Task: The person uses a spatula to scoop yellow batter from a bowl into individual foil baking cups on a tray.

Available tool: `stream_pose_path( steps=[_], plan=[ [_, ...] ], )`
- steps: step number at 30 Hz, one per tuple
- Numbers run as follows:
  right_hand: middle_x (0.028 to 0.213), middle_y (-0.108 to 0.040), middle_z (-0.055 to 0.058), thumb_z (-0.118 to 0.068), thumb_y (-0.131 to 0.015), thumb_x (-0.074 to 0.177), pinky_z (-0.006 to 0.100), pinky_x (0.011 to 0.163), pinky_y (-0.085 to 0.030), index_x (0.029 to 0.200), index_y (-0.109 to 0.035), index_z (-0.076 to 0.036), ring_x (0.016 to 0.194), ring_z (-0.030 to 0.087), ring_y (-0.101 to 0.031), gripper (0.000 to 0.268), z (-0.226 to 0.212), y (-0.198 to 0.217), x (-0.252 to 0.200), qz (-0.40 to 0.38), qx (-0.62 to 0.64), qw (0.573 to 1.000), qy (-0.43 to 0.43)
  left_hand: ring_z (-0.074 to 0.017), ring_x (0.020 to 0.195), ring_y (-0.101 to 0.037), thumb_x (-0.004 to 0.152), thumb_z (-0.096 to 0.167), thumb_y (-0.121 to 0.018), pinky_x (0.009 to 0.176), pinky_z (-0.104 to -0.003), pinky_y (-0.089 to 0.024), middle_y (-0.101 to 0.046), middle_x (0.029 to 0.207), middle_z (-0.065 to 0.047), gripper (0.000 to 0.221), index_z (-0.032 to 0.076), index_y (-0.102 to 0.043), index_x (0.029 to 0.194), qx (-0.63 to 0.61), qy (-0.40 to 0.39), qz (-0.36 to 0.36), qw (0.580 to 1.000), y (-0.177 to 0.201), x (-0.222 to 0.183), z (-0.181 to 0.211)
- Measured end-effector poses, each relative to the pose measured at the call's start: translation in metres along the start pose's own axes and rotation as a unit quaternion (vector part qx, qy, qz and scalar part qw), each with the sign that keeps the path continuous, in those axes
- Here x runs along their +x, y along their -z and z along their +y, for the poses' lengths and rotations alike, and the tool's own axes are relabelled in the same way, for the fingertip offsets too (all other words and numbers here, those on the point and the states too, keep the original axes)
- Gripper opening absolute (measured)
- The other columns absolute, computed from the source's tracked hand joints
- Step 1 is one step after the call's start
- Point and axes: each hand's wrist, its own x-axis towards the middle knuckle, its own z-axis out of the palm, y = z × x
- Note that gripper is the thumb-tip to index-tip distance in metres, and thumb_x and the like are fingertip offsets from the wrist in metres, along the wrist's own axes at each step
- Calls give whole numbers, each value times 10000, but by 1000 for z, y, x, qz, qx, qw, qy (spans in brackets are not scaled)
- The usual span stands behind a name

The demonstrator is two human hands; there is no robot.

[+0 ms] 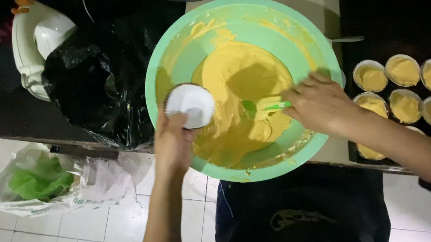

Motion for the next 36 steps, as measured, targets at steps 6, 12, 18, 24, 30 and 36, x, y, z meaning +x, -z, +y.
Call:
stream_pose_path(
  steps=[6,12,18,24,30,36],
  plan=[
    [1028,-673,66,-304,-493,867,457,872,-468,1159,-614,-300,928,322,-641,317,5,66,18,-130,34,986,-98,-271,904,-565,741,-57,-432,819,-474,-537,-522,1056,-166,467,25,-452,1200,-55,-60,28,996,11,-5,41],
    [664,-574,-33,-148,-530,798,288,569,-382,889,-629,-273,602,169,-569,184,37,-6,106,274,-235,933,-1,-453,967,-581,727,-63,-442,796,-568,-510,-499,1132,-282,519,-11,-418,1243,-95,-59,29,993,29,-9,41],
    [654,-544,54,-106,-557,787,344,601,-386,802,-635,-147,616,231,-514,89,-40,2,115,306,-179,917,185,-436,927,-592,719,-65,-429,782,-563,-524,-518,1107,-277,529,-4,-437,1244,-75,-61,56,994,45,-11,42],
    [808,-670,90,-74,-613,749,293,540,-472,1041,-648,-109,675,216,-636,296,-58,26,46,81,-69,969,221,-429,923,-590,730,-35,-436,810,-592,-499,-508,1085,-274,514,-20,-431,1244,-56,-70,58,994,35,-12,54],
    [775,-685,136,-209,-550,853,212,311,-343,1109,-626,-71,323,120,-459,301,-57,66,22,-228,263,937,-31,-350,905,-595,719,-33,-447,786,-523,-558,-528,1038,-212,494,-9,-451,1213,-87,-81,49,992,30,-9,49],
    [795,-681,199,-144,-576,841,233,397,-369,1099,-616,54,399,155,-462,328,-35,13,30,-269,527,803,-66,-401,939,-581,725,-28,-436,798,-557,-518,-505,1121,-256,537,-18,-411,1261,-65,-85,46,993,26,-6,47]
  ],
)
